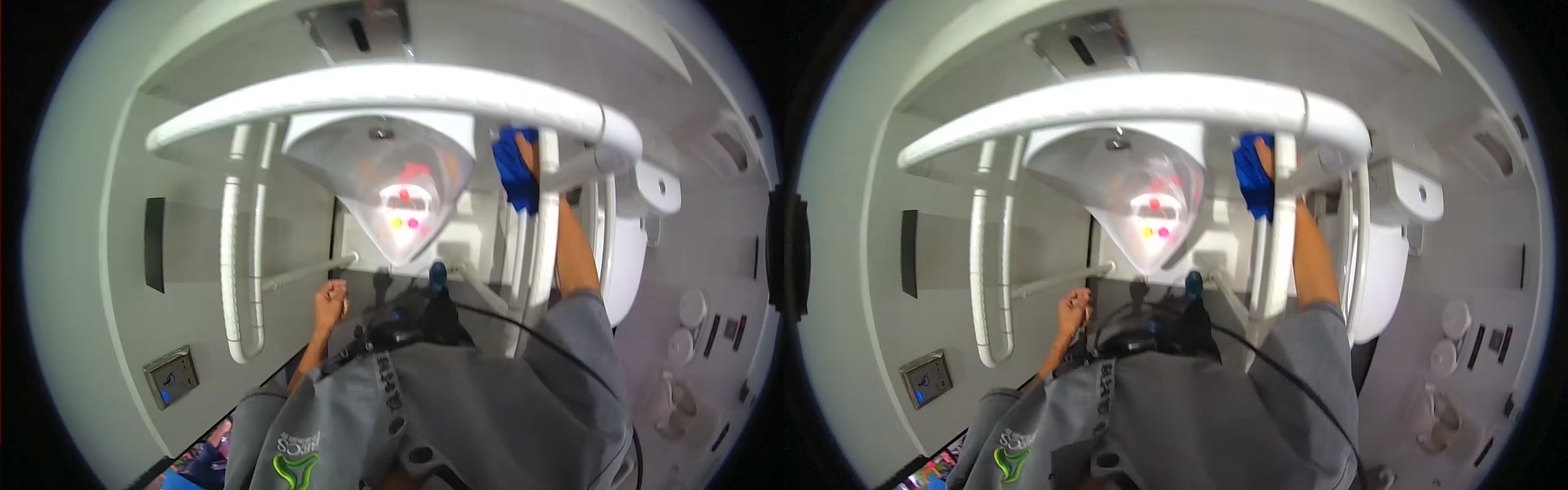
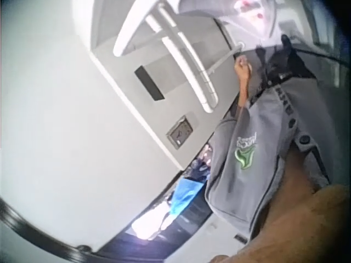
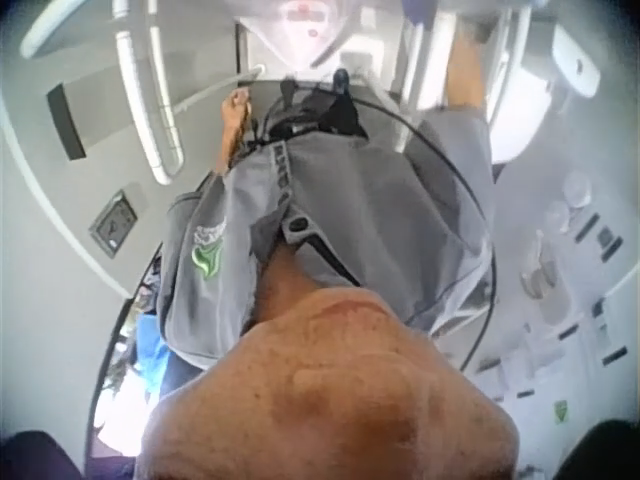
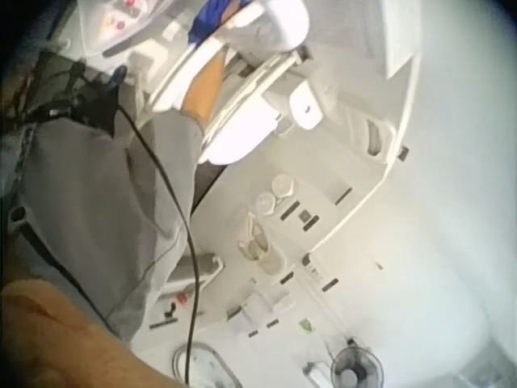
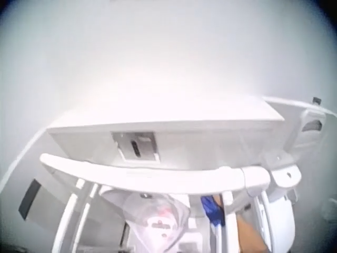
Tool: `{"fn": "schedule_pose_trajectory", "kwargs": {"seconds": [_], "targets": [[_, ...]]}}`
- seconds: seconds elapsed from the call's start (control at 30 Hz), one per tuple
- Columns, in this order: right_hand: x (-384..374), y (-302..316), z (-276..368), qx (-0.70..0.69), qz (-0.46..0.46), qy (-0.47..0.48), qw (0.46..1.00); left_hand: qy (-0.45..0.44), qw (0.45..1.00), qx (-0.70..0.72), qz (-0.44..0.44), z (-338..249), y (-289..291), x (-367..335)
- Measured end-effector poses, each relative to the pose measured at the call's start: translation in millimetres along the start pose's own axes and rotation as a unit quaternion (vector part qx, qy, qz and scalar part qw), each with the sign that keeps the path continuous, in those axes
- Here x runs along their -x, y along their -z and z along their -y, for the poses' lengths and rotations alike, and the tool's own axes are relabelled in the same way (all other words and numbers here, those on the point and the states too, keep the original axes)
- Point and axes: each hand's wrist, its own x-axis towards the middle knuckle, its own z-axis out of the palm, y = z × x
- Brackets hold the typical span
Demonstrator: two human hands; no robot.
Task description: Cleaning various surfaces and fixtures in an accessible bathroom using a cloth.
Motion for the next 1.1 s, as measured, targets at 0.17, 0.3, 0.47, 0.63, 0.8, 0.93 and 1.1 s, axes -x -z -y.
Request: {"fn": "schedule_pose_trajectory", "kwargs": {"seconds": [0.17, 0.3, 0.47, 0.63, 0.8, 0.93, 1.1], "targets": [[9, -19, -44, -0.084, 0.08, -0.073, 0.991, -0.067, 0.991, -0.11, 0.037, 21, 2, -7], [187, -4, -115, -0.151, 0.103, -0.108, 0.977, -0.004, 0.994, -0.077, 0.084, 63, 11, -13], [390, 26, -183, -0.232, 0.142, -0.128, 0.954, -0.005, 0.985, -0.084, 0.153, 92, 34, -41], [440, 63, -164, -0.285, -0.068, -0.103, 0.951, -0.085, 0.979, -0.124, 0.14, 72, 39, -71], [509, 129, -165, -0.394, -0.215, -0.121, 0.886, -0.094, 0.984, -0.118, 0.091, 74, 59, -68], [500, 64, -102, -0.013, -0.23, -0.101, 0.968, -0.144, 0.982, -0.085, 0.085, 128, 64, -66], [420, 49, -32, 0.094, -0.328, 0.044, 0.939, -0.056, 0.987, 0.037, 0.145, 92, 57, -36]]}}
